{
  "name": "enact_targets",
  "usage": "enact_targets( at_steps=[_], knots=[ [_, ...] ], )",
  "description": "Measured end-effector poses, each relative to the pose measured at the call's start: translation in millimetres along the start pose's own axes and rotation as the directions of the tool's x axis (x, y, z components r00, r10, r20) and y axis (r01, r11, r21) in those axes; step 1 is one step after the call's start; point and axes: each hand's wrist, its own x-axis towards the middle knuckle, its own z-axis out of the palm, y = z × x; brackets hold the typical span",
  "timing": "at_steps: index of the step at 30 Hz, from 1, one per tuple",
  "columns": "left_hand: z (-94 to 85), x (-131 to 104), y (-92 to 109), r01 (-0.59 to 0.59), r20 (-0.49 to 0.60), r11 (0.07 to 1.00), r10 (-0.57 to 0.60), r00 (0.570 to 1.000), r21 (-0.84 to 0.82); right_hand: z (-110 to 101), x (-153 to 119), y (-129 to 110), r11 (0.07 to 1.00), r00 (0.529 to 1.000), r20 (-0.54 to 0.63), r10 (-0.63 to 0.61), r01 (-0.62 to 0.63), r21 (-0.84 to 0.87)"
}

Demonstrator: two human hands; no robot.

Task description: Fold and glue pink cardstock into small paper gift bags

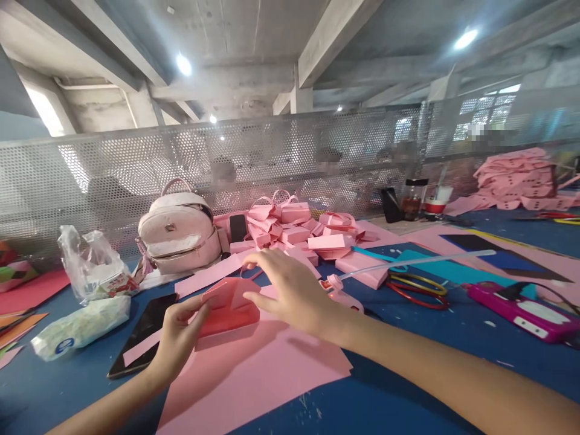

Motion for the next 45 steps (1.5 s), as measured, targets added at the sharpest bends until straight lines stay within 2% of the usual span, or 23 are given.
enact_targets(
  at_steps=[5,9,12,16,21,32,40,45],
  knots=[
    [2.8,-0.5,-0.8,0.125,0.031,0.979,-0.122,0.992,-0.161,37.3,24.9,10.2,0.938,0.993,0.051,0.103,-0.114,0.328],
    [5.7,-2.1,-1.0,0.176,0.037,0.970,-0.172,0.984,-0.166,55.9,24.3,18.5,0.802,0.981,0.080,0.176,-0.190,0.567],
    [7.1,-4.8,1.5,0.150,0.038,0.979,-0.146,0.989,-0.141,61.6,19.7,19.4,0.698,0.971,0.117,0.207,-0.231,0.678],
    [7.1,-7.7,5.5,0.134,0.039,0.982,-0.130,0.991,-0.130,60.8,14.8,12.5,0.650,0.954,0.156,0.257,-0.290,0.702],
    [6.3,-7.7,10.1,0.089,0.049,0.992,-0.085,0.995,-0.086,57.9,10.8,4.8,0.511,0.920,0.246,0.304,-0.375,0.773],
    [4.1,-7.9,13.1,-0.006,0.053,1.000,0.007,0.999,-0.029,59.1,8.1,2.1,0.535,0.921,0.200,0.333,-0.360,0.764],
    [3.6,-4.9,15.9,-0.014,0.054,1.000,0.015,0.998,-0.021,62.4,7.4,4.2,0.556,0.928,0.169,0.333,-0.338,0.760],
    [1.8,0.0,18.3,0.026,-0.062,1.000,-0.027,0.998,-0.012,63.7,5.2,3.9,0.550,0.942,0.148,0.301,-0.298,0.780]
  ],
)
